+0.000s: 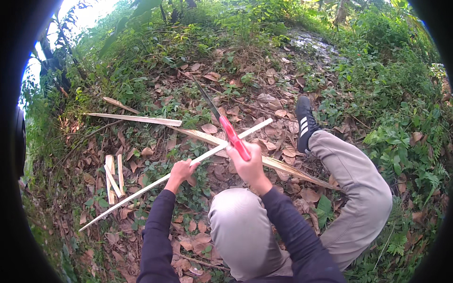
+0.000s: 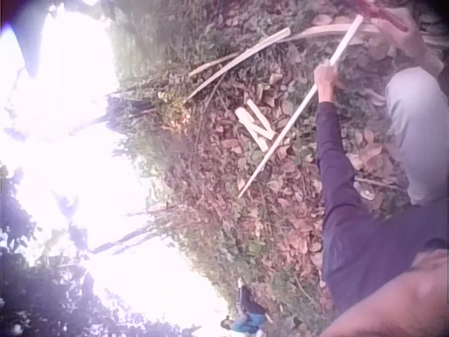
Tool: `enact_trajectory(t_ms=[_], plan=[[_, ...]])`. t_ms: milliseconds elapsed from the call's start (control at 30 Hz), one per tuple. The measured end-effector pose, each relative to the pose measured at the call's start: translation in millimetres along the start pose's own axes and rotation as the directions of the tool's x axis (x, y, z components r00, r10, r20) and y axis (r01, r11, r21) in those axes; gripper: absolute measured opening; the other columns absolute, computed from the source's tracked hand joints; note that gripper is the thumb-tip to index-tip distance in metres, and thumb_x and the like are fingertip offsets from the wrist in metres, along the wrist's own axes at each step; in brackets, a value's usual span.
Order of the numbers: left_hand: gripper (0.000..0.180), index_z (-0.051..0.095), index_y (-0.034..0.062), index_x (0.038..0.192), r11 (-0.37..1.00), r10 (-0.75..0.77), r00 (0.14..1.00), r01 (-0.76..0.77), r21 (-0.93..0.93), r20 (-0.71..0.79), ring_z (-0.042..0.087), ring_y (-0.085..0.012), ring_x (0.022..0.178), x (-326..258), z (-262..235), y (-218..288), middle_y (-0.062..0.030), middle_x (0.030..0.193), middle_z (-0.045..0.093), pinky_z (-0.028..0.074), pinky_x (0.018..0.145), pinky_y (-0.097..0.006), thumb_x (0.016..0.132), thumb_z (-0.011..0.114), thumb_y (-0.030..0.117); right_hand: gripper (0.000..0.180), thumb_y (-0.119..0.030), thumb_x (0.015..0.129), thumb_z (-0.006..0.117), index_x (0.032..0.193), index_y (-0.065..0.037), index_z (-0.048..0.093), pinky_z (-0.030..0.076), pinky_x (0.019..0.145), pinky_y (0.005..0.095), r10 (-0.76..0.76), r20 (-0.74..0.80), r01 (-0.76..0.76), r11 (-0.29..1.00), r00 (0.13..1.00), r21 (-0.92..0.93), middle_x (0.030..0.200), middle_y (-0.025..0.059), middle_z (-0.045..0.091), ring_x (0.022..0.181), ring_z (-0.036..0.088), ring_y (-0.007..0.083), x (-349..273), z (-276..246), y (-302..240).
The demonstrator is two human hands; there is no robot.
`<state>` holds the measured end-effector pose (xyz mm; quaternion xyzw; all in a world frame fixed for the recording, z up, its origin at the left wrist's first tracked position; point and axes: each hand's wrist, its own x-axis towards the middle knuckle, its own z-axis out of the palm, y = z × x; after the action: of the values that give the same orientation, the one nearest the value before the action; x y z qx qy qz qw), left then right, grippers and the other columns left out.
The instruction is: The person uses a red folding saw to cut a long piece of bamboo lying on the forest floor. They hold the bamboo steady with their left hand while sawing with their right hand, creating smaller segments.
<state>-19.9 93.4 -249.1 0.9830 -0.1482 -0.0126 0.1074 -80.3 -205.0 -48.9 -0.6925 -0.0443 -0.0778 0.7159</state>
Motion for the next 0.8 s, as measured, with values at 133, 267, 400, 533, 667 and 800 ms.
enact_trajectory(t_ms=[133, 267, 400, 533, 667, 800], plan=[[0.063, 0.061, 0.0014, 0.08, 0.999, 0.039, 0.999, -0.039, 0.011, -0.005, 0.068, -0.0404, 0.063, 10.2, -3.4, 18.2, -0.0206, 0.065, 0.066, 0.054, 0.059, -0.05, 0.098, 0.046, 0.06, 0.03, -0.012, 0.083, 0.073, 0.062, -0.004, 0.052, 0.031, 0.047, 0.0296, -0.039, 0.097, 0.056, 0.983, 0.995, -0.176, 0.052, -0.0017, 0.044, 0.048, 0.038, 0.007, -22.3, -25.7, 18.6], [0.058, 0.059, 0.0022, 0.074, 1.0, 0.004, 1.0, -0.004, -0.023, 0.014, 0.066, -0.0408, 0.061, 11.4, -0.6, 18.5, -0.0213, 0.062, 0.064, 0.052, 0.058, -0.05, 0.097, 0.052, 0.055, 0.03, -0.012, 0.081, 0.073, 0.061, -0.004, 0.053, 0.033, 0.045, 0.0287, 0.065, 0.043, -0.065, 0.998, 0.997, -0.009, 0.049, 0.0012, 0.045, 0.042, 0.042, 0.0109, -22.1, -17.6, 29.9], [0.055, 0.057, 0.0033, 0.077, 1.0, 0.005, 0.998, -0.005, -0.01, 0.062, 0.065, -0.0395, 0.057, 15.3, -2.1, 26.2, -0.0194, 0.058, 0.062, 0.052, 0.053, -0.049, 0.097, 0.053, 0.054, 0.026, -0.01, 0.078, 0.074, 0.063, -0.004, 0.055, 0.038, 0.044, 0.0292, -0.069, -0.034, 0.065, 0.992, 0.997, -0.112, 0.048, 0.0033, 0.047, 0.039, 0.047, 0.0137, -32.5, 15.6, 58.1], [0.049, 0.054, 0.0057, 0.081, 0.999, 0.038, 0.996, -0.041, 0.027, 0.076, 0.063, -0.0383, 0.053, 28.0, -3.2, 27.1, -0.0172, 0.055, 0.061, 0.05, 0.049, -0.048, 0.1, 0.05, 0.05, 0.019, -0.007, 0.079, 0.069, 0.066, -0.004, 0.056, 0.039, 0.044, 0.0332, -0.1, 0.022, 0.102, 0.965, 0.995, -0.243, 0.05, 0.0066, 0.048, 0.04, 0.051, 0.0215, -44.2, 22.3, 76.5], [0.049, 0.054, 0.0069, 0.079, 0.997, 0.049, 0.999, -0.05, 0.064, 0.008, 0.064, -0.0364, 0.051, 37.8, 0.2, -3.6, -0.0154, 0.055, 0.062, 0.05, 0.048, -0.047, 0.101, 0.046, 0.05, 0.017, -0.005, 0.08, 0.068, 0.068, -0.002, 0.056, 0.04, 0.046, 0.036, 0.037, 0.069, -0.021, 0.975, 0.997, -0.221, 0.053, 0.0082, 0.049, 0.042, 0.052, 0.0251, -49.6, -1.9, 67.6], [0.051, 0.055, 0.0078, 0.074, 0.995, 0.039, 0.995, -0.03, 0.092, -0.089, 0.064, -0.0355, 0.051, 29.5, 2.3, -6.3, -0.0144, 0.055, 0.062, 0.05, 0.047, -0.046, 0.101, 0.046, 0.05, 0.014, -0.01, 0.08, 0.069, 0.073, -0.001, 0.06, 0.043, 0.049, 0.035, 0.082, 0.04, -0.071, 0.97, 0.996, -0.233, 0.057, 0.009, 0.055, 0.047, 0.057, 0.0242, -68.1, -37.5, 85.1]])
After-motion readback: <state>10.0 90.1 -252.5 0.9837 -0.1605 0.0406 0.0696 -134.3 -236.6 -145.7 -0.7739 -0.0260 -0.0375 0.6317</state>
